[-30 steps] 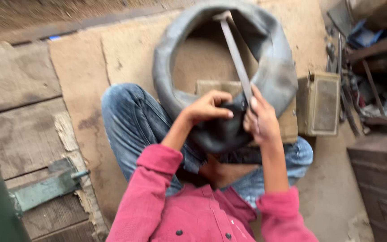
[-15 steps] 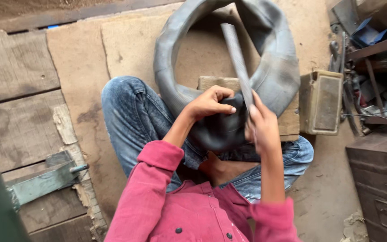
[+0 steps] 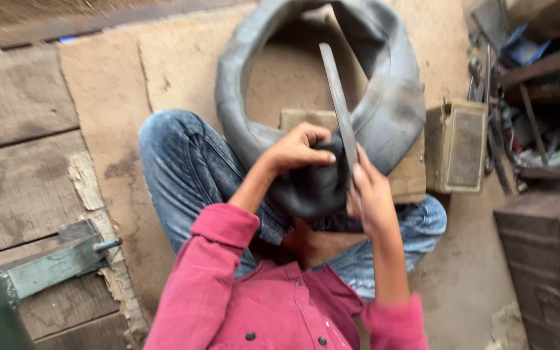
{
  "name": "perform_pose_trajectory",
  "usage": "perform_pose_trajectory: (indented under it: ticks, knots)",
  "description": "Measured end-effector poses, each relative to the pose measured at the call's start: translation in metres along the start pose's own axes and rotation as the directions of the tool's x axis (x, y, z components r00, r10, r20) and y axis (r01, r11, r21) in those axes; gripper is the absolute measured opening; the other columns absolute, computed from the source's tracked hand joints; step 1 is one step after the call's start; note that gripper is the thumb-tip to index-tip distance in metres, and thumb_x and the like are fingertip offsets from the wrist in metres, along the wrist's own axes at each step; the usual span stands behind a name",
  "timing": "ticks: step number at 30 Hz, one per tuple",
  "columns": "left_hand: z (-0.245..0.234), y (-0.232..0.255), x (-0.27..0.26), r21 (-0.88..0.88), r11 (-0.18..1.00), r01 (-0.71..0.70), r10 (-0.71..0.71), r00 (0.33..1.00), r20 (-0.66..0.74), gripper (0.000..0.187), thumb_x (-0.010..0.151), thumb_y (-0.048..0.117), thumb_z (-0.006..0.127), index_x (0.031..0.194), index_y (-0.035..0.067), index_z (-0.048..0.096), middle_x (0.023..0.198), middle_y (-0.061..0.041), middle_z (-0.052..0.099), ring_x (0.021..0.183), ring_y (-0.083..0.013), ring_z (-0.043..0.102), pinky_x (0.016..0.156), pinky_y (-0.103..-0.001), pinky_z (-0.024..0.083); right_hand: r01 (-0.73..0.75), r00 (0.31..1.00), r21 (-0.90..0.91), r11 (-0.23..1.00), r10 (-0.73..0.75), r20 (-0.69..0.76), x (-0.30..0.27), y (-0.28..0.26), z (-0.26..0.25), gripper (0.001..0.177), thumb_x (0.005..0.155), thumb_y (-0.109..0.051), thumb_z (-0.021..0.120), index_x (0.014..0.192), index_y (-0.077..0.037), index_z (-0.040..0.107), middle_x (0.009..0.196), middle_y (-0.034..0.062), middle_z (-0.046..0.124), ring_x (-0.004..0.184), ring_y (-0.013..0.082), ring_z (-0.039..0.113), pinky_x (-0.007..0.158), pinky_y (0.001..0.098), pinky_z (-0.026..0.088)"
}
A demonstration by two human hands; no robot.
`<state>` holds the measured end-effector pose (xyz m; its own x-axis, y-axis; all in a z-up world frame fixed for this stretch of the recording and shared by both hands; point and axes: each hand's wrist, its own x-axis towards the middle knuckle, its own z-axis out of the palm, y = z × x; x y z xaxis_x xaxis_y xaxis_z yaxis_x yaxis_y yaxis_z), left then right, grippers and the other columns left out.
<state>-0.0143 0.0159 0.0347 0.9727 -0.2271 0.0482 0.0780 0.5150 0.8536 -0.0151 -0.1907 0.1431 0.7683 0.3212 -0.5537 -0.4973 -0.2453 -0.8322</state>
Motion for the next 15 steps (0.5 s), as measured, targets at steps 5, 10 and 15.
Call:
perform_pose_trajectory:
  ticks: [5,10,15]
  knots:
    - [0.004,0.002,-0.001,0.067,0.998,0.002,-0.001,1.0,-0.008,0.023,0.085,0.008,0.08,0.077,0.007,0.059,0.075,0.009,0.057,0.073,-0.0006,0.052,0.064,-0.022,0.043,0.112,0.994,0.063,0.992,-0.113,0.012,0.04,-0.026,0.006,0.053,0.105,-0.019,0.049,0.158,-0.012,0.044,0.058,-0.009,0.032,0.043,0.0045,0.03,0.039,0.0244,0.027]
    - [0.001,-0.001,-0.004,0.053,0.997,0.05,-0.051,0.999,0.008,0.024,0.085,0.008,0.079,0.076,0.008,0.057,0.073,0.009,0.055,0.07,-0.0007,0.05,0.061,-0.022,0.041,0.074,0.991,0.1,0.992,-0.062,-0.116,-0.096,0.033,-0.011,0.057,0.101,-0.023,0.051,0.156,-0.011,0.042,0.053,-0.0077,0.031,0.039,0.0049,0.03,0.035,0.0256,0.029]
    - [-0.007,0.005,-0.003,-0.025,0.997,0.074,-0.073,0.996,0.05,0.022,0.086,0.01,0.077,0.077,0.008,0.057,0.074,0.007,0.059,0.071,-0.0016,0.055,0.065,-0.022,0.046,0.069,0.994,-0.04,0.997,-0.072,-0.083,-0.042,0.033,-0.003,0.055,0.104,-0.023,0.051,0.157,-0.012,0.045,0.06,-0.0096,0.034,0.044,0.0036,0.03,0.038,0.0233,0.025]
